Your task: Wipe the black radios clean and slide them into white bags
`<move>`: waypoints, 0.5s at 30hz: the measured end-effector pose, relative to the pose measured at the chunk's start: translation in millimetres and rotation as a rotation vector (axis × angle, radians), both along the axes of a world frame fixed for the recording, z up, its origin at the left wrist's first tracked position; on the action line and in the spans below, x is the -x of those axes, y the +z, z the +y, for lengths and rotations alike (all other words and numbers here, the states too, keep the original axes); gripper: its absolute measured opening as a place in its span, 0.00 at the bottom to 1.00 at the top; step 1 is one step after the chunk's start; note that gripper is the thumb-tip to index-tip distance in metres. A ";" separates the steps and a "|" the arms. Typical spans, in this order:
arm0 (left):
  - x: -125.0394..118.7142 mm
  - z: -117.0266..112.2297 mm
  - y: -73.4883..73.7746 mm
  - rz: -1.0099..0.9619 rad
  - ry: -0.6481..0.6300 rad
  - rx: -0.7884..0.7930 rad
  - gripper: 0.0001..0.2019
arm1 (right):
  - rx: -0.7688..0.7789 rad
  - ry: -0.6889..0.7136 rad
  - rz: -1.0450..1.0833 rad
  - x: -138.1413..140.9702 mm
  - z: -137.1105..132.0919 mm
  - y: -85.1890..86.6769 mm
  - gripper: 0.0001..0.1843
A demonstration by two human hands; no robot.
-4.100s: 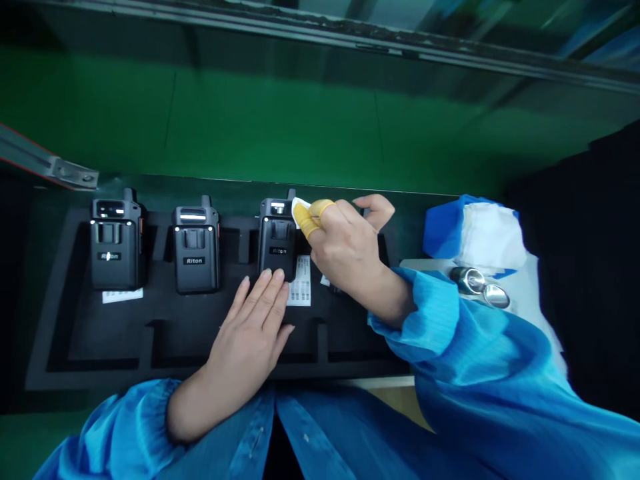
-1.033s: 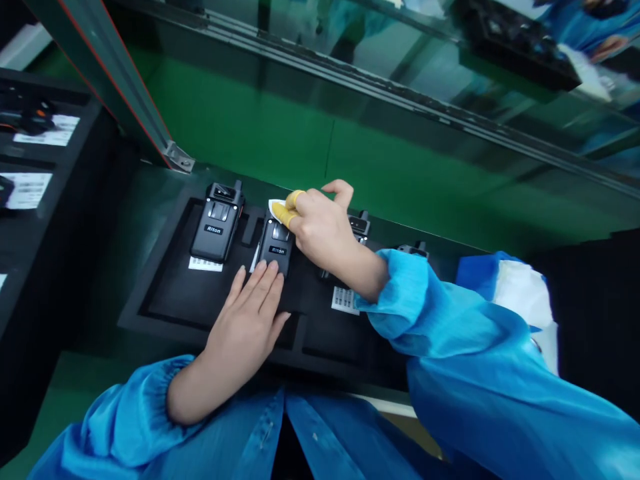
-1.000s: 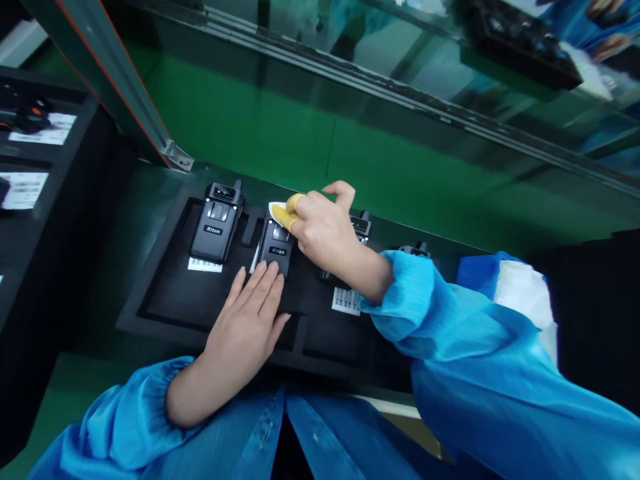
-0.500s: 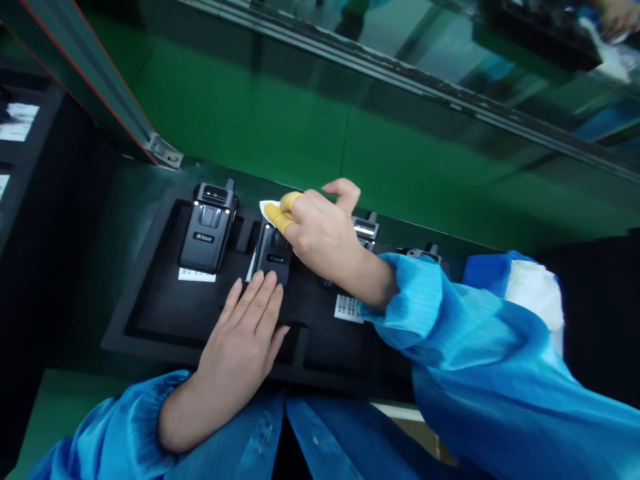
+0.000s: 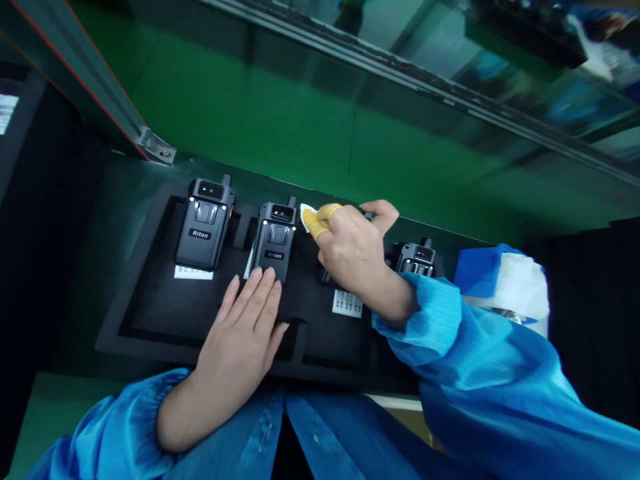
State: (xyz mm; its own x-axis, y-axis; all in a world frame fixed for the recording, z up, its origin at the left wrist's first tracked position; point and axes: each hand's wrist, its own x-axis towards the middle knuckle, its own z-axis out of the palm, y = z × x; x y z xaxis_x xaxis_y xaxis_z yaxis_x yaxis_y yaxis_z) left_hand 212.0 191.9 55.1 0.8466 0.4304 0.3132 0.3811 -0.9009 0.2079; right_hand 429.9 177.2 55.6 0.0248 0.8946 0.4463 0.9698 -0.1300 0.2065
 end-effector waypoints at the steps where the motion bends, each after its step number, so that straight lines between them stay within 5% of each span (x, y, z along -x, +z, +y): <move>1: 0.0 -0.2 0.0 0.000 0.000 0.001 0.20 | -0.002 -0.021 0.007 -1.4 -2.3 2.3 0.21; 6: 0.2 -0.7 0.6 -0.003 -0.001 0.023 0.20 | 0.041 -0.053 0.105 10.7 -12.3 16.4 0.19; 12: 0.3 -0.2 0.7 -0.014 -0.004 0.047 0.20 | 0.052 0.327 0.067 41.2 -10.4 12.2 0.18; 15: -0.1 0.4 1.3 -0.013 -0.008 0.041 0.20 | -0.017 0.386 -0.010 40.3 -13.1 11.3 0.16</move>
